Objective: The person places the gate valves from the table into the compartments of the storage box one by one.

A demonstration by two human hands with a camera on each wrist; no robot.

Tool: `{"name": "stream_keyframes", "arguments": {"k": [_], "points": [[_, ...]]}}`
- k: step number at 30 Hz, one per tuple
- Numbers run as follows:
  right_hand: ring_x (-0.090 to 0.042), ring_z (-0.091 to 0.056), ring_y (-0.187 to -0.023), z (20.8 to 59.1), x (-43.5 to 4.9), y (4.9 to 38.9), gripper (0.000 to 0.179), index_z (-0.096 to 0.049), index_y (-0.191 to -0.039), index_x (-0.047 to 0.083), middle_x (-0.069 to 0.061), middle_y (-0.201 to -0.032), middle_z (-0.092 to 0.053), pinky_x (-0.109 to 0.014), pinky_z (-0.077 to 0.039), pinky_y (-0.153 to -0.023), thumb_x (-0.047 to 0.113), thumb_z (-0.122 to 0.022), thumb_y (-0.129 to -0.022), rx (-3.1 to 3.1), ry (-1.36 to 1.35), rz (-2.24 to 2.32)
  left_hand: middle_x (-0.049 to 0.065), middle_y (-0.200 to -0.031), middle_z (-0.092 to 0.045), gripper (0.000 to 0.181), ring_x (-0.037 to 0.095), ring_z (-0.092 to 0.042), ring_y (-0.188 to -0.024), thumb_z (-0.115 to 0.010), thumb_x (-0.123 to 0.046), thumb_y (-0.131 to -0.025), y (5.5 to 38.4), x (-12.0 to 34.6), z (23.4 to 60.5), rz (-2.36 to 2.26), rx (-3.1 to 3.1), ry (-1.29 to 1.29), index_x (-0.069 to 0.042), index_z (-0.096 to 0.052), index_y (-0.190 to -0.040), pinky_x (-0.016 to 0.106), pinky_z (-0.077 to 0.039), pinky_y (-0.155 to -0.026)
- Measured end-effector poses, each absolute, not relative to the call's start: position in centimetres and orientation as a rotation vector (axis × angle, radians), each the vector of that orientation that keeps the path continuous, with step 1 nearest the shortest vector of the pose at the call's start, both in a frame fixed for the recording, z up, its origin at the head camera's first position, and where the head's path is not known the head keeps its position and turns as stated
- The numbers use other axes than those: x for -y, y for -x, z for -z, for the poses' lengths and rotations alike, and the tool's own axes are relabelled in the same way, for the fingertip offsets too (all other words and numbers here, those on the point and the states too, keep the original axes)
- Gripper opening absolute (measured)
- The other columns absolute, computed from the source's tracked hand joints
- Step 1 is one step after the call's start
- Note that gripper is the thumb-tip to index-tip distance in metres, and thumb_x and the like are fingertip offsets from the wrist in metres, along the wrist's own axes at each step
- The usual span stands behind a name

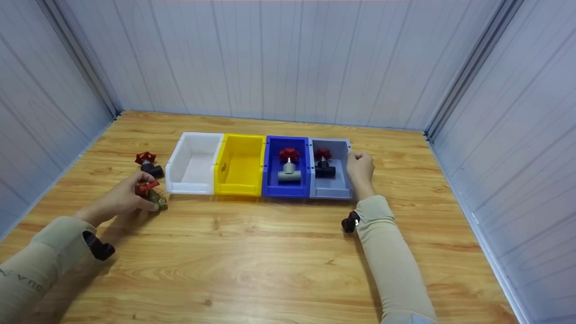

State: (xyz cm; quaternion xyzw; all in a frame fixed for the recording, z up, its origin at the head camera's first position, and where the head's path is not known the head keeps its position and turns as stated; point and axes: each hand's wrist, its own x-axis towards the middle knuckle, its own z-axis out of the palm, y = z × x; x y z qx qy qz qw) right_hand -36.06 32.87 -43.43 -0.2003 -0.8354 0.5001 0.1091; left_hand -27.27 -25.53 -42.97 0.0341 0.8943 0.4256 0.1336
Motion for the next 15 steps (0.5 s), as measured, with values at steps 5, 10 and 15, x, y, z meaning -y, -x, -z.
{"name": "stream_keyframes", "arguments": {"k": [5, 10, 15], "points": [[-0.02, -0.055, -0.103, 43.4, -32.77, 35.97, 0.026, -0.064, -0.105, 0.005, -0.011, -0.115, -0.061, -0.023, -0.044, -0.082, 0.028, -0.053, -0.111, 2.451, 0.597, -1.488, 0.03, -0.14, -0.058, 0.072, 0.041, -0.055, -0.129, -0.088, -0.009, -0.087, 27.5, 25.68, 43.38, -1.2, -2.645, -0.067, 0.007, -0.046, -0.143, 0.057, -0.044, -0.116], [-0.019, -0.053, -0.099, 43.47, -32.79, 35.92, 0.025, -0.061, -0.101, 0.008, -0.008, -0.109, -0.058, -0.025, -0.044, -0.08, 0.029, -0.052, -0.111, 2.46, 0.586, -1.49, 0.029, -0.137, -0.064, 0.066, 0.04, -0.059, -0.126, -0.09, -0.015, -0.086, 27.72, 25.69, 43.6, -1.141, -2.702, -0.031, 0.009, -0.058, -0.138, 0.058, -0.045, -0.116], [-0.018, -0.052, -0.096, 43.36, -32.82, 35.93, 0.024, -0.06, -0.098, 0.009, -0.006, -0.105, -0.056, -0.024, -0.043, -0.079, 0.028, -0.053, -0.111, 2.45, 0.575, -1.48, 0.027, -0.14, -0.065, 0.06, 0.036, -0.057, -0.127, -0.089, -0.016, -0.087, 27.87, 25.84, 43.43, -1.207, -2.682, -0.011, 0.007, -0.063, -0.136, 0.053, -0.043, -0.116]]}}
